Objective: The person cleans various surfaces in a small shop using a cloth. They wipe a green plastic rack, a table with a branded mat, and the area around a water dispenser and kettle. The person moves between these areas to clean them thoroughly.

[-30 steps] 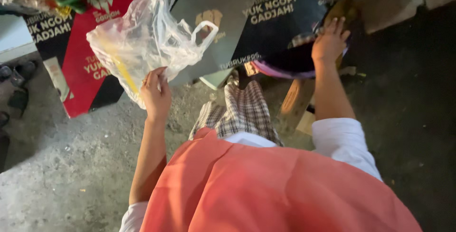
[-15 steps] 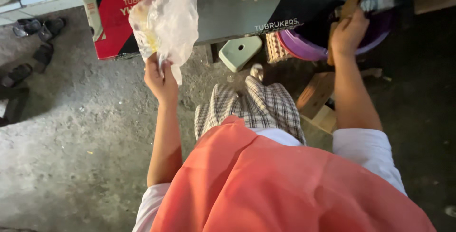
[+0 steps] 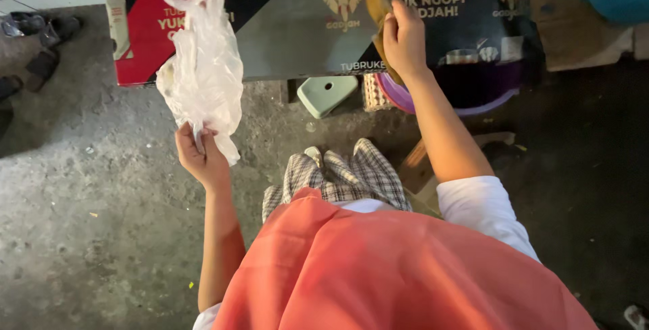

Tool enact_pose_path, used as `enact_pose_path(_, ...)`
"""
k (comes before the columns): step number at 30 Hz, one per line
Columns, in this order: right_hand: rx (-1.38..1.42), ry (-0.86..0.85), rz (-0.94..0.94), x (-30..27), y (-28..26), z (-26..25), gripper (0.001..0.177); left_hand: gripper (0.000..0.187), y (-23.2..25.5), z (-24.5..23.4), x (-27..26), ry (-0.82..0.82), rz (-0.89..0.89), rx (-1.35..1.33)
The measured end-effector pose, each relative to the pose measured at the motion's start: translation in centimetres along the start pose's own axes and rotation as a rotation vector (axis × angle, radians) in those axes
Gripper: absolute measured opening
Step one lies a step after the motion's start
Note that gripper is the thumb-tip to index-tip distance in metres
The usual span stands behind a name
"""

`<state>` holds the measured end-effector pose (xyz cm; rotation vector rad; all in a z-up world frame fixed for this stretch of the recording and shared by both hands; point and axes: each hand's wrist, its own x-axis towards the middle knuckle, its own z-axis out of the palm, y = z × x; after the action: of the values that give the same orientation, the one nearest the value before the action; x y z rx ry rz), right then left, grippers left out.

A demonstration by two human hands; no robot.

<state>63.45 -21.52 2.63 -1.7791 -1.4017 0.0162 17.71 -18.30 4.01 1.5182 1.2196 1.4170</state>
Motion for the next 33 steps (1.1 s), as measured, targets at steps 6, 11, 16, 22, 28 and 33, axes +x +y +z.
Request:
enact_pose_path(6,-0.323,-0.167,-0.059,-1.8,1.8,-0.7,0.028,0.021,1.5,4.2,-2.2,-0.011,-0.030,0.023)
enact_pose_path(11,-0.358,-0.229,-0.138,-4.0,5.0,1.0,0.043,0.020,2.1,7.5,-3.4,0.009,-0.025,0.110)
enact_pose_path(16,-0.223,-0.121,0.198,-1.4,14.6,-1.7,0.026,0.019,2.8,11.4,-4.3,0.015,-0.018,0.105)
enact_pose_path(22,-0.374,0.088,0.296,0.9,23.5,-8.3,0.019,0.017,3.9,15.7,-4.6,-0.038,-0.047,0.129)
enact_pose_path(28,-0.549,0.025,0.075,1.8,22.6,-6.3,0.041,0.017,2.2,19.5,-2.5,-0.096,-0.056,0.119)
enact_pose_path(33,-0.403,0.075,0.146,5.1,26.1,-5.2,0.035,0.020,-0.5,22.6,0.8,-0.173,-0.029,0.185)
